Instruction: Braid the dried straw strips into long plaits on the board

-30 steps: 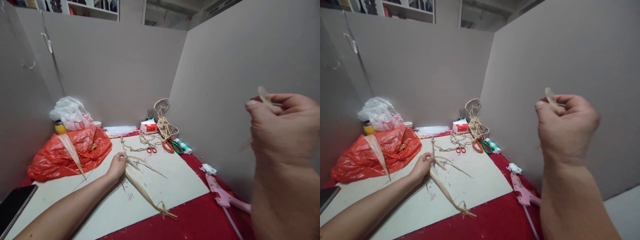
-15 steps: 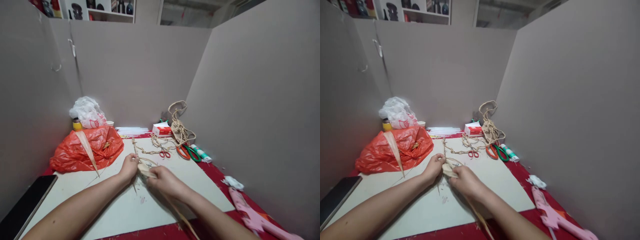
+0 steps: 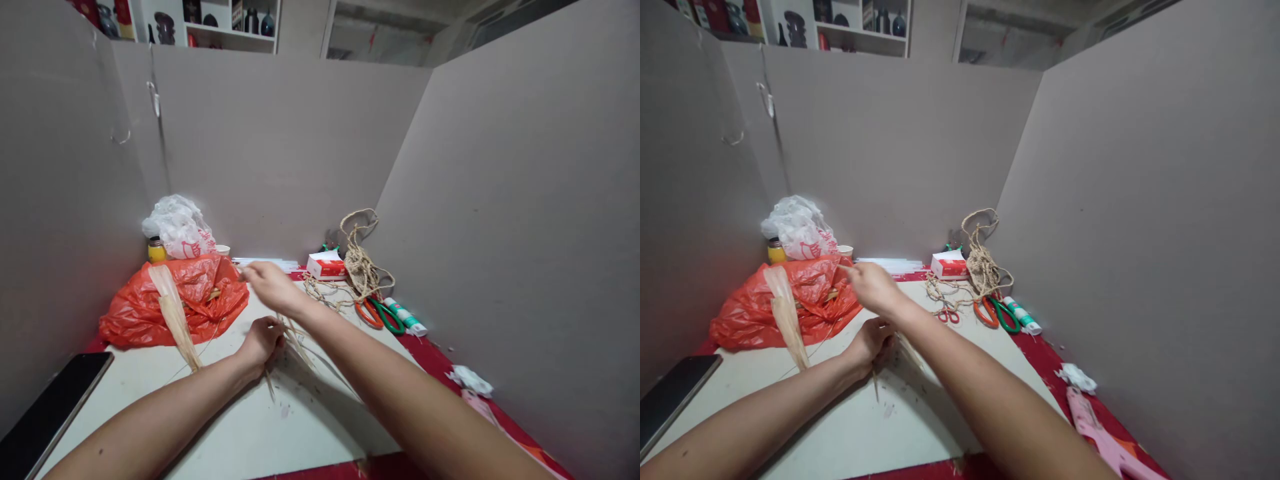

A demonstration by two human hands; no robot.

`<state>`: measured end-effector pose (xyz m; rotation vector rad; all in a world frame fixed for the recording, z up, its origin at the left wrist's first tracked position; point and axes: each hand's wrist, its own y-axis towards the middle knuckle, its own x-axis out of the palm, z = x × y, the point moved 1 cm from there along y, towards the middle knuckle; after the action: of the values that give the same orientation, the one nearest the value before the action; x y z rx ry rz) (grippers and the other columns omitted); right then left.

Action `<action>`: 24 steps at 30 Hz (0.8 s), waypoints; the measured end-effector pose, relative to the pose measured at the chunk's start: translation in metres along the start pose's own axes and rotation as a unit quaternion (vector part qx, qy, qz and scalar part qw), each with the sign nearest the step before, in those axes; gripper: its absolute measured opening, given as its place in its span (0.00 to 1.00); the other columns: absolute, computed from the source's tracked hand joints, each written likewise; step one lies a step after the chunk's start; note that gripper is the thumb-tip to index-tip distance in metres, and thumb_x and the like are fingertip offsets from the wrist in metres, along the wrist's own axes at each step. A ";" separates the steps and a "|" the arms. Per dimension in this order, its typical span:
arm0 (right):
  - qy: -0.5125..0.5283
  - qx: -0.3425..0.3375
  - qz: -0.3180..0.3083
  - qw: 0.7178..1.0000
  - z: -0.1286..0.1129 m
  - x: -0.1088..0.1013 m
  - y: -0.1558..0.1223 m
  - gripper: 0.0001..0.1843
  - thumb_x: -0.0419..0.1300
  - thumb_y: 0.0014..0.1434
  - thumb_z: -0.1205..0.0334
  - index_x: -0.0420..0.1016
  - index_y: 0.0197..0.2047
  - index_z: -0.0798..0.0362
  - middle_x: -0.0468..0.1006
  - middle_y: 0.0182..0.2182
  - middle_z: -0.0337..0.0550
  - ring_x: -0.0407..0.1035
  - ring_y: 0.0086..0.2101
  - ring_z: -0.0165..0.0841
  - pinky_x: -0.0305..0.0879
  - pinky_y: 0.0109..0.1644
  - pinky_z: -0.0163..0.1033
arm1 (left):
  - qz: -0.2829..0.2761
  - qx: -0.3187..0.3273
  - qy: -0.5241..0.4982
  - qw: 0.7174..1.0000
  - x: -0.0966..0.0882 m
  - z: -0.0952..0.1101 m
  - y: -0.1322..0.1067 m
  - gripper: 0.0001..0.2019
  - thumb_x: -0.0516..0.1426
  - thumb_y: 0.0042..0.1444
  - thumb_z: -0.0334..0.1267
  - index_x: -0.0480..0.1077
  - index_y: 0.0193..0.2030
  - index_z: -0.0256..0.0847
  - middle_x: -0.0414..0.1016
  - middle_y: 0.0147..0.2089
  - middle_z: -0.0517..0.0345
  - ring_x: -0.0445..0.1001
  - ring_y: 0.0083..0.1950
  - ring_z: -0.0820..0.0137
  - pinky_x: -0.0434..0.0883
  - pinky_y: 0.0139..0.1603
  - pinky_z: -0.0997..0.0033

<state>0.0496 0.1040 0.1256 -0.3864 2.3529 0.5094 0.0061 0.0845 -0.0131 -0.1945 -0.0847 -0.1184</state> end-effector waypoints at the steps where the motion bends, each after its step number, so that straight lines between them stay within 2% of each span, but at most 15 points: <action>1: 0.009 0.013 0.029 0.999 0.011 -0.014 -0.010 0.15 0.48 0.58 0.62 0.73 0.30 0.58 0.73 0.27 0.42 0.63 0.27 0.28 0.56 0.31 0.31 | -0.017 -0.011 -0.012 1.000 0.000 -0.001 -0.001 0.09 0.53 0.57 0.40 0.66 0.36 0.35 0.67 0.25 0.62 0.60 0.18 0.80 0.59 0.17 0.80; 3: 0.059 0.083 0.022 0.995 0.037 -0.040 -0.037 0.14 0.49 0.57 0.59 0.73 0.31 0.58 0.67 0.18 0.37 0.58 0.19 0.25 0.53 0.24 0.31 | -0.051 -0.031 -0.051 0.997 0.000 -0.001 -0.002 0.07 0.55 0.53 0.39 0.62 0.30 0.38 0.61 0.17 0.68 0.47 0.12 0.83 0.45 0.12 0.81; 4: 0.103 0.119 0.006 0.988 0.049 -0.049 -0.051 0.14 0.50 0.57 0.58 0.72 0.31 0.57 0.65 0.16 0.35 0.57 0.16 0.25 0.51 0.22 0.31 | -0.063 -0.038 -0.071 0.995 0.000 0.000 -0.002 0.08 0.55 0.51 0.39 0.60 0.29 0.39 0.61 0.16 0.69 0.44 0.11 0.84 0.41 0.11 0.81; 7: 0.212 0.192 -0.049 0.957 0.079 -0.058 -0.089 0.14 0.52 0.55 0.54 0.70 0.33 0.58 0.70 0.19 0.38 0.61 0.16 0.24 0.51 0.20 0.30 | -0.075 -0.048 -0.105 0.991 0.001 0.004 -0.004 0.09 0.57 0.46 0.39 0.59 0.30 0.41 0.63 0.17 0.68 0.43 0.11 0.84 0.39 0.12 0.81; 11: 0.262 0.223 -0.055 0.937 0.101 -0.029 -0.108 0.13 0.54 0.54 0.54 0.67 0.31 0.57 0.72 0.20 0.39 0.62 0.15 0.23 0.53 0.20 0.29 | -0.082 -0.045 -0.115 0.989 0.001 0.008 -0.005 0.11 0.58 0.44 0.39 0.59 0.31 0.40 0.66 0.18 0.66 0.45 0.12 0.85 0.39 0.12 0.81; 16: 0.246 0.198 -0.048 0.948 0.117 0.015 -0.102 0.15 0.49 0.57 0.53 0.65 0.29 0.56 0.69 0.16 0.36 0.60 0.13 0.24 0.56 0.16 0.29 | -0.083 -0.047 -0.121 0.988 0.002 0.009 -0.005 0.11 0.59 0.44 0.38 0.60 0.30 0.40 0.67 0.19 0.65 0.45 0.12 0.85 0.39 0.12 0.81; 21: 0.214 0.192 -0.039 0.957 0.129 0.024 -0.099 0.16 0.45 0.59 0.54 0.65 0.29 0.56 0.69 0.15 0.36 0.59 0.12 0.24 0.55 0.15 0.28 | -0.091 -0.043 -0.120 0.988 0.002 0.009 -0.003 0.11 0.59 0.46 0.40 0.60 0.29 0.39 0.66 0.18 0.66 0.44 0.12 0.85 0.39 0.12 0.80; 24: 0.213 0.189 -0.042 0.958 0.131 0.022 -0.100 0.15 0.45 0.59 0.56 0.65 0.29 0.55 0.69 0.15 0.35 0.59 0.12 0.23 0.55 0.15 0.27 | -0.099 -0.047 -0.113 0.988 0.001 0.008 -0.003 0.11 0.58 0.47 0.42 0.61 0.28 0.38 0.60 0.15 0.69 0.42 0.12 0.85 0.39 0.13 0.79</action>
<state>0.1481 0.0732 -0.0049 -0.4461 2.7550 -0.0852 0.0066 0.0834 -0.0044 -0.2931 -0.3251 -0.2990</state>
